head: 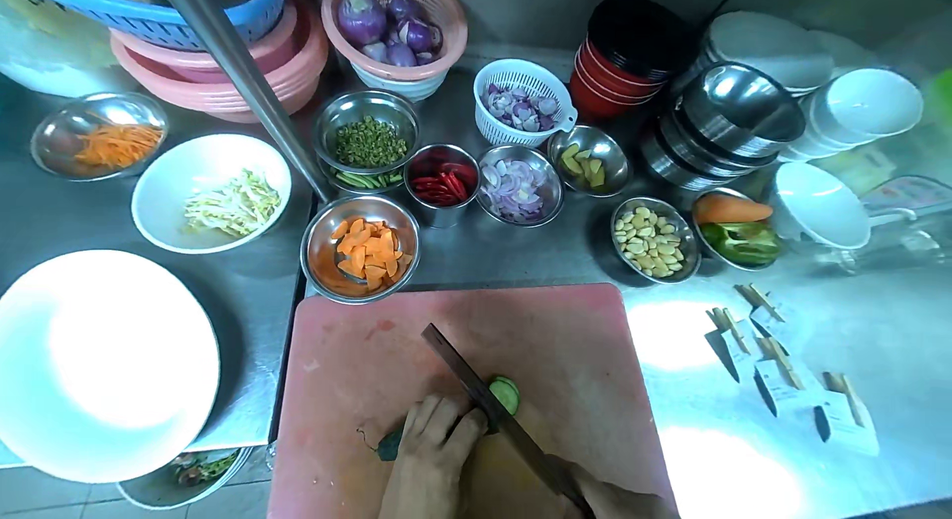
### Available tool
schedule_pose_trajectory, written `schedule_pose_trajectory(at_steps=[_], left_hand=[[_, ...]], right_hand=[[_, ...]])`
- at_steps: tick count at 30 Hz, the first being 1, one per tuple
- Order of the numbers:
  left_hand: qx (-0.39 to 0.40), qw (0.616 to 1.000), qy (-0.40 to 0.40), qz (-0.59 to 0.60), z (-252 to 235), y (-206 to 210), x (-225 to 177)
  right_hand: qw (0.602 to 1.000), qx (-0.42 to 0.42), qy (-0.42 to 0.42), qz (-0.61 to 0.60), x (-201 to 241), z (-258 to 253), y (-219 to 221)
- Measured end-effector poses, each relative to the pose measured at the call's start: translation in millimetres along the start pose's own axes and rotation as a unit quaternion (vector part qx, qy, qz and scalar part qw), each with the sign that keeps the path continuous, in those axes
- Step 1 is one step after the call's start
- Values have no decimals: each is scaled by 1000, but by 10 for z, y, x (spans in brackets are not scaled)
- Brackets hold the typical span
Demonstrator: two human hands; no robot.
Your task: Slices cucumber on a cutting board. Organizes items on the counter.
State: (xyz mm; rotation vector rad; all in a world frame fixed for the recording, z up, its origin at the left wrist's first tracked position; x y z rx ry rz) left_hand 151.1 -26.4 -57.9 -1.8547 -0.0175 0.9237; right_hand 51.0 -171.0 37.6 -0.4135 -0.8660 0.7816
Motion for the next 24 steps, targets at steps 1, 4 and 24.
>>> schedule_pose_trajectory(at_steps=[1,4,24], left_hand=[[0,1000,1,1,-1,2,0],[5,1000,-2,3,-7,1,1],[31,999,-2,16,3,-43,1]], right_hand=[[1000,17,6,-1,5,20,-27],[999,43,19,0,-4,9,-48],[999,32,4,-17,5,-30,-41]])
Point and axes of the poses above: each hand's wrist, its own z-axis away from the middle knuckle, its own y-axis out of the palm, x = y × z, the point moved 5 cm from there along -z, towards the middle knuckle, and after that the axes turned 13 degrees about x, right-handed, at the moved point
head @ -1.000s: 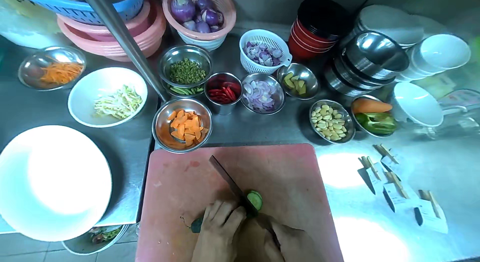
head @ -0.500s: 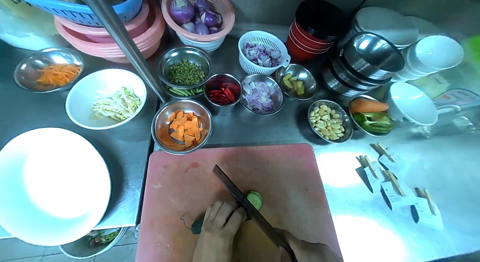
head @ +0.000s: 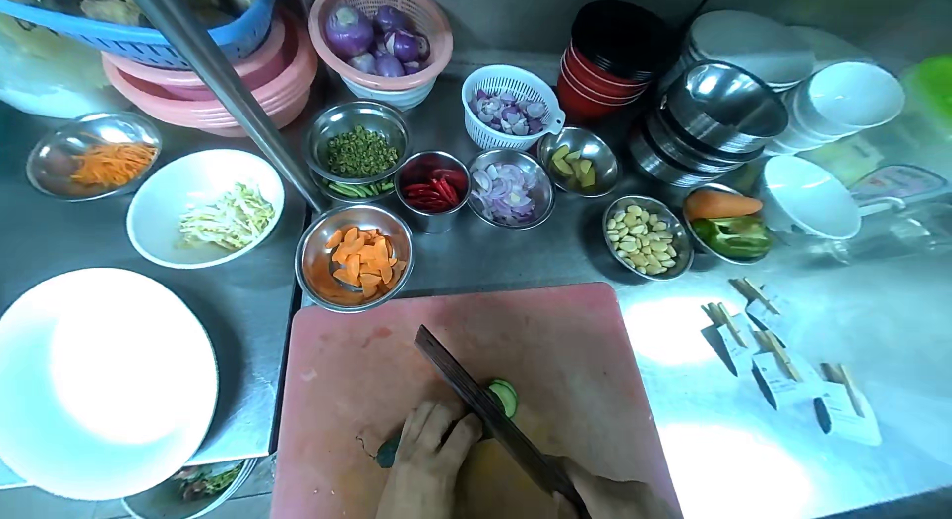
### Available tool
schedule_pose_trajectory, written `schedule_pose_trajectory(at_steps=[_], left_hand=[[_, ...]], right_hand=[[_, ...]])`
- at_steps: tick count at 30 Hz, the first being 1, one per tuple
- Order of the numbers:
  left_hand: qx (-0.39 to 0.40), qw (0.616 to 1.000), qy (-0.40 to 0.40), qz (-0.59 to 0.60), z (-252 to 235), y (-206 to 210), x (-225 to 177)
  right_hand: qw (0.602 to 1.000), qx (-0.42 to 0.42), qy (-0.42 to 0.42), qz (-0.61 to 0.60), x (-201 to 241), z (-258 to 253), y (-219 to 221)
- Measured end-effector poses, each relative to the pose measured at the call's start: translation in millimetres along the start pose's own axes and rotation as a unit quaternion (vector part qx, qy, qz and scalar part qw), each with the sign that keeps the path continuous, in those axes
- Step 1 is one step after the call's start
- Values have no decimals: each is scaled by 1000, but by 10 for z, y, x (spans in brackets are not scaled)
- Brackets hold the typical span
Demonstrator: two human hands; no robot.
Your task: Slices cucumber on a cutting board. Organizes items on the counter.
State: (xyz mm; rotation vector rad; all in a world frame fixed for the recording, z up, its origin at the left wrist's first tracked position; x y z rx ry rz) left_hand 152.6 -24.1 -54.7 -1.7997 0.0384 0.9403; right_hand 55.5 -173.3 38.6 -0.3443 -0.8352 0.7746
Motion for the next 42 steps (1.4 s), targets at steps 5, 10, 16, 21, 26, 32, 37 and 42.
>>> schedule_pose_trajectory(at_steps=[5,10,16,21,26,32,37,42], left_hand=[[-9,1000,5,-11,5,9,14],[0,1000,6,0,16,13,12],[16,1000,-5,-25,20,-54,34],[14,999,-4,-28,30,-50,32],[13,1000,-8,-26,27,-45,37],[-2,1000,0,-11,49,-11,63],[-11,1000,1,-13,40,-22,71],[-14,1000,5,-20,49,0,85]], right_hand=[[999,31,21,11,0,-78,30],[998,-66,6,1,-90,-457,303],[998,-61,-20,-20,16,-188,86],[1000,15,0,12,50,-13,-12],[999,27,8,19,39,-29,14],[999,-41,19,7,-83,-376,314],[995,-91,-20,-22,-10,-264,216],[1000,2,-1,7,48,-28,51]])
Point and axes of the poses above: each hand's wrist, its own z-axis away from the middle knuckle, its own y-axis out of the palm, x = y × z, the point moved 5 cm from there along -z, towards the middle knuckle, and after that the axes turned 13 degrees about x, right-handed, at the moved point
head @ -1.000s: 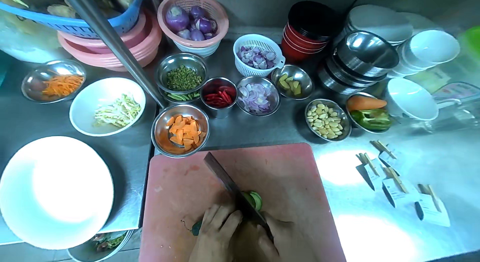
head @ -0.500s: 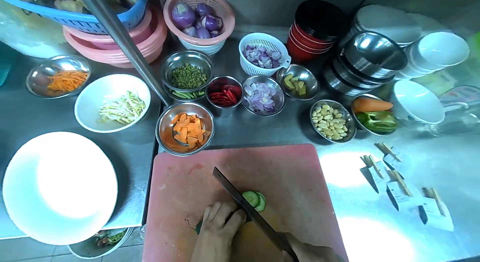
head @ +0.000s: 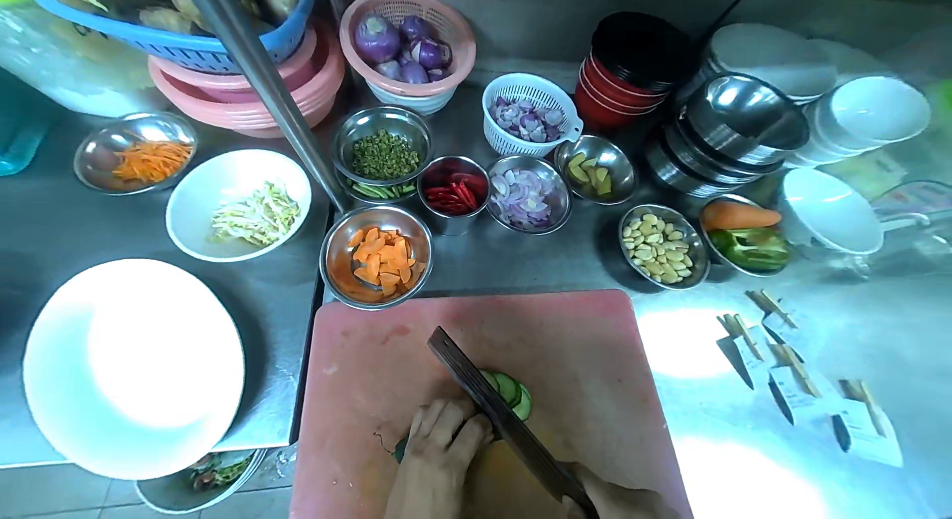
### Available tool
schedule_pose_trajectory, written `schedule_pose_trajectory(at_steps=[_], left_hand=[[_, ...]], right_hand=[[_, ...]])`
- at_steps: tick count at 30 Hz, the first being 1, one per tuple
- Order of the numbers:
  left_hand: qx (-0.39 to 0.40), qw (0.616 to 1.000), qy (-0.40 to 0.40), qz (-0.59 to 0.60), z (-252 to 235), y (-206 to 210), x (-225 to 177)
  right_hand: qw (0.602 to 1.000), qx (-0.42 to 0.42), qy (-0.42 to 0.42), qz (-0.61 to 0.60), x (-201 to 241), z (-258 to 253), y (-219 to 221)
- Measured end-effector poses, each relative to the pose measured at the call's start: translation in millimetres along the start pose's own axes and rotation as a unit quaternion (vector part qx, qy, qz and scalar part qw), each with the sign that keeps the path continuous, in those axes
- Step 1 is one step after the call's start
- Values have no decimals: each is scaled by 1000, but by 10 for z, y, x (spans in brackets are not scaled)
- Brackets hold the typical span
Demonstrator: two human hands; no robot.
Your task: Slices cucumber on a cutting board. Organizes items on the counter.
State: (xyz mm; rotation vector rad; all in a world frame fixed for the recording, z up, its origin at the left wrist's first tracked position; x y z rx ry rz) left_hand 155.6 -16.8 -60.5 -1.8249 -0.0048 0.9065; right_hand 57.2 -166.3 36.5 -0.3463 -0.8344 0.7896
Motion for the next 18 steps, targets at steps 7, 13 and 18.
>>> schedule_pose_trajectory(at_steps=[7,13,18], left_hand=[[3,1000,-6,-1,10,-13,-16],[5,1000,1,17,2,-25,4],[10,1000,-8,12,8,-43,27]], right_hand=[[999,32,25,4,23,-83,25],[995,-97,-12,-4,-110,-456,279],[996,-74,-11,-40,-60,-229,97]])
Point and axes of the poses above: each hand's wrist, its own z-axis away from the middle knuckle, its own y-axis out of the palm, x = y × z, the point moved 5 cm from there along -z, towards the middle knuckle, and after that the axes turned 13 degrees about x, right-handed, at the moved point
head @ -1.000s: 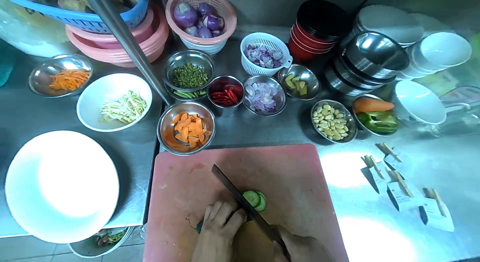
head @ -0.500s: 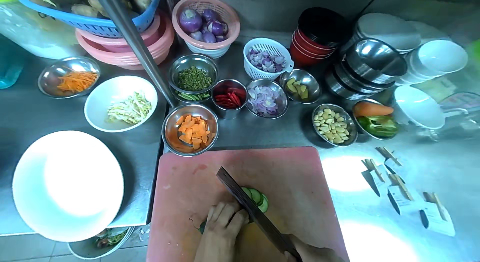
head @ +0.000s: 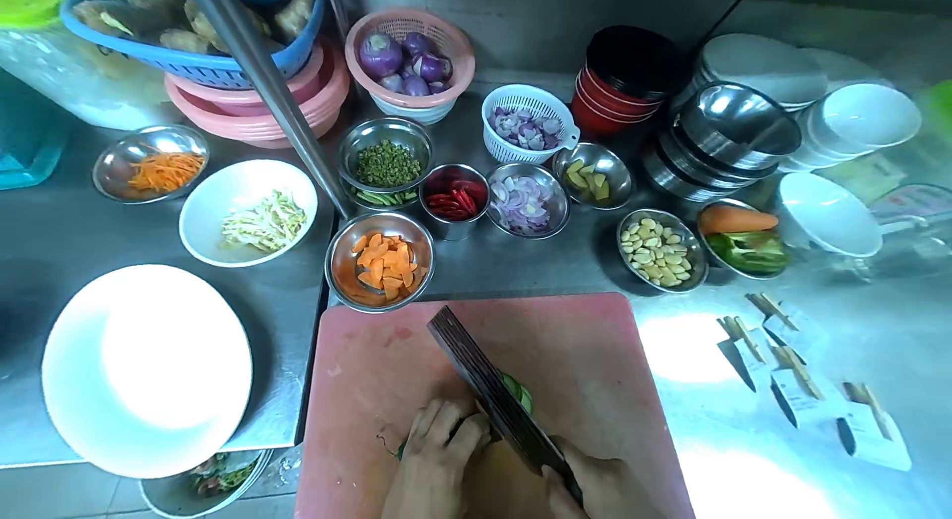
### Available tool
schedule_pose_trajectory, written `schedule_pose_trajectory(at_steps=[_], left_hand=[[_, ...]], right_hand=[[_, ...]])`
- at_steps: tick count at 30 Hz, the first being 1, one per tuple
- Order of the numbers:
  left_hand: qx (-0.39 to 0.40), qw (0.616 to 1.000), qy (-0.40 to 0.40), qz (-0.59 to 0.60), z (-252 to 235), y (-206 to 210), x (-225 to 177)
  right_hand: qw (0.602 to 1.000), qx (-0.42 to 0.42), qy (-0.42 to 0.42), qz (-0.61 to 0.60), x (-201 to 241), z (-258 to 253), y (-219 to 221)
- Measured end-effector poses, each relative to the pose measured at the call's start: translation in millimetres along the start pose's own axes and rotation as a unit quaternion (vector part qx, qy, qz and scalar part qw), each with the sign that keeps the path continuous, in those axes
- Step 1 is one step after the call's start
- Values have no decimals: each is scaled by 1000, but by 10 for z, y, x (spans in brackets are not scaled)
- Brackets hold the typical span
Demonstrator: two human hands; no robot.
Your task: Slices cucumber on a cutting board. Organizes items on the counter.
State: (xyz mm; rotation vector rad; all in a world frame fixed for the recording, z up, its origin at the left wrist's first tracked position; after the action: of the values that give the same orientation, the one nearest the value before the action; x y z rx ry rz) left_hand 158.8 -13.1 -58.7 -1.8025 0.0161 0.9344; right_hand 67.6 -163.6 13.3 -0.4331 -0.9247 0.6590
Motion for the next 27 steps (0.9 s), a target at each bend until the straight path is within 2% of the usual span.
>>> schedule_pose_trajectory(at_steps=[5,14,18,21,23,27], left_hand=[[-6,1000,11,-24,20,35,-7],[-16,999,8,-27,35,36,-17],[-14,1000,6,-20,17,31,-11],[-8,1000,6,-5,22,28,-15],[-10,1000,7,3,46,29,-18],[-21,1000,8,-5,33,36,6]], right_hand=[[997,64,1,49,76,210,-127],[990,132,35,39,83,176,-157],[992,111,50,39,16,-49,45],[999,18,30,35,-78,-176,199],[1000,-11,26,3,-132,-173,200],[999,18,20,-27,-121,-28,14]])
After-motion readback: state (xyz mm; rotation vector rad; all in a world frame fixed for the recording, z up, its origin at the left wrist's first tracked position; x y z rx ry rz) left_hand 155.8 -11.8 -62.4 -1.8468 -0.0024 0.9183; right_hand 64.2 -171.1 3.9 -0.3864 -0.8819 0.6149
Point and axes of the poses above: each hand's wrist, its own z-axis away from the middle knuckle, its own y-axis out of the palm, x = y × z, the point moved 5 cm from there along -z, towards the middle knuckle, and after that the axes turned 13 degrees about x, right-handed, at the moved point
